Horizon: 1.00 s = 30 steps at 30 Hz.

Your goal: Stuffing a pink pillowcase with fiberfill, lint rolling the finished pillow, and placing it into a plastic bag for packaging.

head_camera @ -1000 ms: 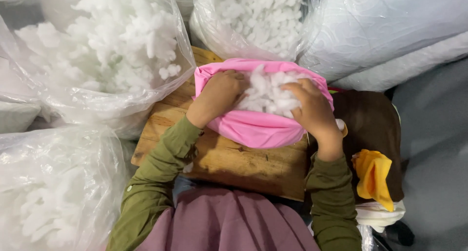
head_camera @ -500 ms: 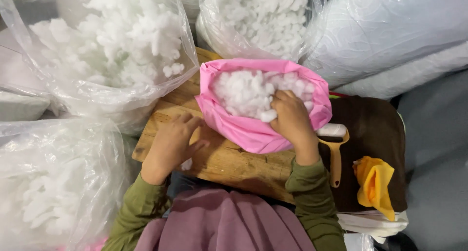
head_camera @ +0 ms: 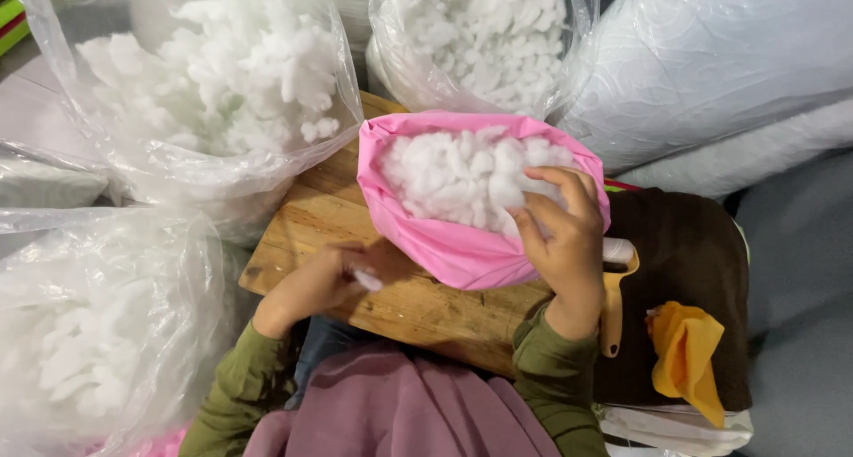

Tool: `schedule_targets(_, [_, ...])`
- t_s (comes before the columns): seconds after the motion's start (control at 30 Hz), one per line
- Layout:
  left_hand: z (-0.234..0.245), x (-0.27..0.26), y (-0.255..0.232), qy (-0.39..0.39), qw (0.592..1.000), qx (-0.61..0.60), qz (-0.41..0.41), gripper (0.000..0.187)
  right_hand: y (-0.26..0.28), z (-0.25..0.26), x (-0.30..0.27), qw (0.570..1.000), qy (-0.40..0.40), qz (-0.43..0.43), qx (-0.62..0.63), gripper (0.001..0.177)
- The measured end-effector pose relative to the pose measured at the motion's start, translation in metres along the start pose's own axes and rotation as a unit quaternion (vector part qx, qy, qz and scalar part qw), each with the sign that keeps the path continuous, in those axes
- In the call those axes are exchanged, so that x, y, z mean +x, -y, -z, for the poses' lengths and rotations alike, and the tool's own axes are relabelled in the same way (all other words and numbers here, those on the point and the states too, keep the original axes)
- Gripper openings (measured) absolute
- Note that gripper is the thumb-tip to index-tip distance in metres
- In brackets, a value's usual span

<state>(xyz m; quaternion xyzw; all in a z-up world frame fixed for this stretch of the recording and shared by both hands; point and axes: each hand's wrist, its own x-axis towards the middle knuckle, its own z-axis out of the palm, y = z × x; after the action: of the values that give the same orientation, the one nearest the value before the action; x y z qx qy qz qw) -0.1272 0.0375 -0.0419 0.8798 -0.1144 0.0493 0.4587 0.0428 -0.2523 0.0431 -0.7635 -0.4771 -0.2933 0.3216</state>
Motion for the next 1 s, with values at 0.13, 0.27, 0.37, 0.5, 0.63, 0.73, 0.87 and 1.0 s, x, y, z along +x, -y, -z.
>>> schedule_targets(0.13, [0.019,0.057,-0.06,-0.091,0.983,-0.006,-0.161,0.011,-0.003,-0.018,0.002,0.999,-0.006,0.022,-0.032,0.017])
schedule_targets(0.27, [0.005,0.125,-0.053,-0.195,0.944,0.188,-0.188,0.037,0.004,-0.018,0.01,0.999,0.046,0.009,-0.001,0.013])
schedule_targets(0.37, [-0.012,0.159,-0.069,-0.104,0.955,0.225,-0.161,0.049,0.002,-0.025,0.007,0.996,0.093,-0.01,0.005,0.011])
schedule_targets(0.5, [-0.037,0.182,-0.052,-0.012,0.95,0.274,-0.146,0.044,-0.022,-0.022,-0.002,0.983,0.173,-0.061,-0.008,0.013])
schedule_targets(0.63, [0.01,0.161,-0.073,-0.034,0.964,0.164,-0.206,0.052,-0.032,0.016,-0.003,0.984,0.118,-0.068,0.112,0.03])
schedule_targets(0.73, [0.035,0.144,-0.087,-0.108,0.943,0.143,-0.28,0.05,-0.029,0.043,-0.005,0.988,0.055,-0.106,0.099,0.016])
schedule_targets(0.87, [0.027,0.151,-0.088,-0.053,0.947,0.095,-0.302,0.035,-0.03,0.034,-0.002,0.975,0.102,-0.179,0.087,0.02])
schedule_targets(1.0, [-0.016,0.171,-0.067,-0.064,0.95,0.185,-0.244,0.063,-0.041,-0.014,-0.016,0.987,0.128,-0.074,-0.067,0.021])
